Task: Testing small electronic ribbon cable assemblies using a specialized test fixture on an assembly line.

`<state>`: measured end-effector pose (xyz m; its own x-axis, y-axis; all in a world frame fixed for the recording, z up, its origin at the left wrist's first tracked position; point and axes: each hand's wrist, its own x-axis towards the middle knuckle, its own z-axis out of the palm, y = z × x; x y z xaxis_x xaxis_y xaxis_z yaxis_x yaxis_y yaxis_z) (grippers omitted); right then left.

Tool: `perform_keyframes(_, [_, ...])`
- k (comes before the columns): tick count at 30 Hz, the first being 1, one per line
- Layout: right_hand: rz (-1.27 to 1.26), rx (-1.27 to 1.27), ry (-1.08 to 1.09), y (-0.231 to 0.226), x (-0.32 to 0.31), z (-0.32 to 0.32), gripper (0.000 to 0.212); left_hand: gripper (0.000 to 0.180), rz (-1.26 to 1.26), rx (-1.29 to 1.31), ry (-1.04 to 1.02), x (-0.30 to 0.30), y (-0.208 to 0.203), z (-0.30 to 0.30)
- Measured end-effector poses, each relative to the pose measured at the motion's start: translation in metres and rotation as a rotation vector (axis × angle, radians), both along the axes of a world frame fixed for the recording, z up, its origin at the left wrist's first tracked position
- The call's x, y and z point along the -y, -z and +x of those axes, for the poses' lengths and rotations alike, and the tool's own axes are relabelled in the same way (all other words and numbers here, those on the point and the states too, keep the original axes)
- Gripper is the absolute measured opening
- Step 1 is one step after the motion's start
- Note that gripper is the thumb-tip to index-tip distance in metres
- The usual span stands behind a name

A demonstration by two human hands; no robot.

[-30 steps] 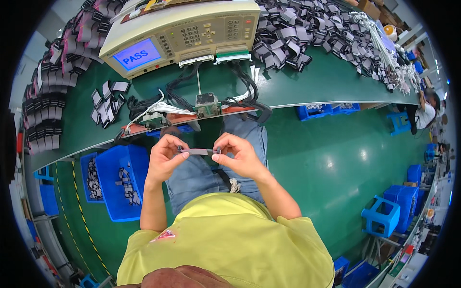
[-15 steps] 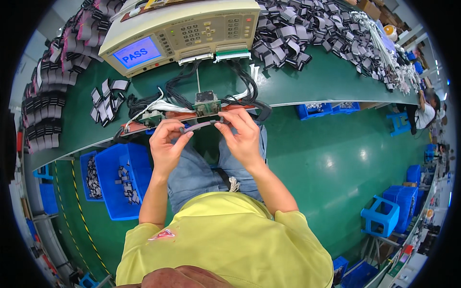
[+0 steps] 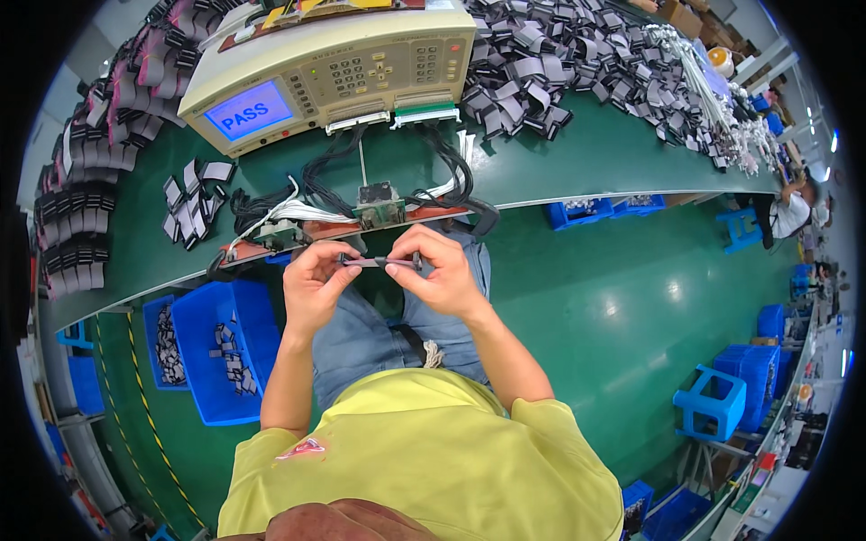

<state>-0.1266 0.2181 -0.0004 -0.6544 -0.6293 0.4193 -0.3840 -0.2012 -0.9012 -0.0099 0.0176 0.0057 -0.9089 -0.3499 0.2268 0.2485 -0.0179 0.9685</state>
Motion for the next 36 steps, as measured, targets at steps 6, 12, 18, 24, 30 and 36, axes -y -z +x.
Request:
perform_keyframes(6, [0.022,-0.002,0.307,-0.003,0.009,-0.001,0.021,0.021,-0.204,-0.005,-0.217,0.002,0.003,-0.004])
perform_keyframes(12, [0.042,-0.093,0.378,-0.011,0.013,-0.001,0.015,0.023,-0.299,0.007,-0.286,-0.002,0.000,-0.009])
perform_keyframes(18, [0.038,-0.137,0.426,-0.007,0.016,-0.004,0.014,0.025,-0.341,0.053,-0.309,-0.003,0.000,-0.014])
perform_keyframes(24, [0.043,-0.198,0.445,-0.006,0.019,-0.007,0.013,0.026,-0.345,0.068,-0.348,-0.004,-0.001,-0.016])
perform_keyframes(30, [0.027,-0.282,0.463,-0.010,0.020,-0.008,0.014,0.026,-0.348,0.041,-0.350,-0.004,0.003,-0.013])
perform_keyframes(36, [0.041,-0.247,0.466,-0.011,0.022,-0.007,0.015,0.026,-0.328,0.013,-0.334,-0.003,0.002,-0.013])
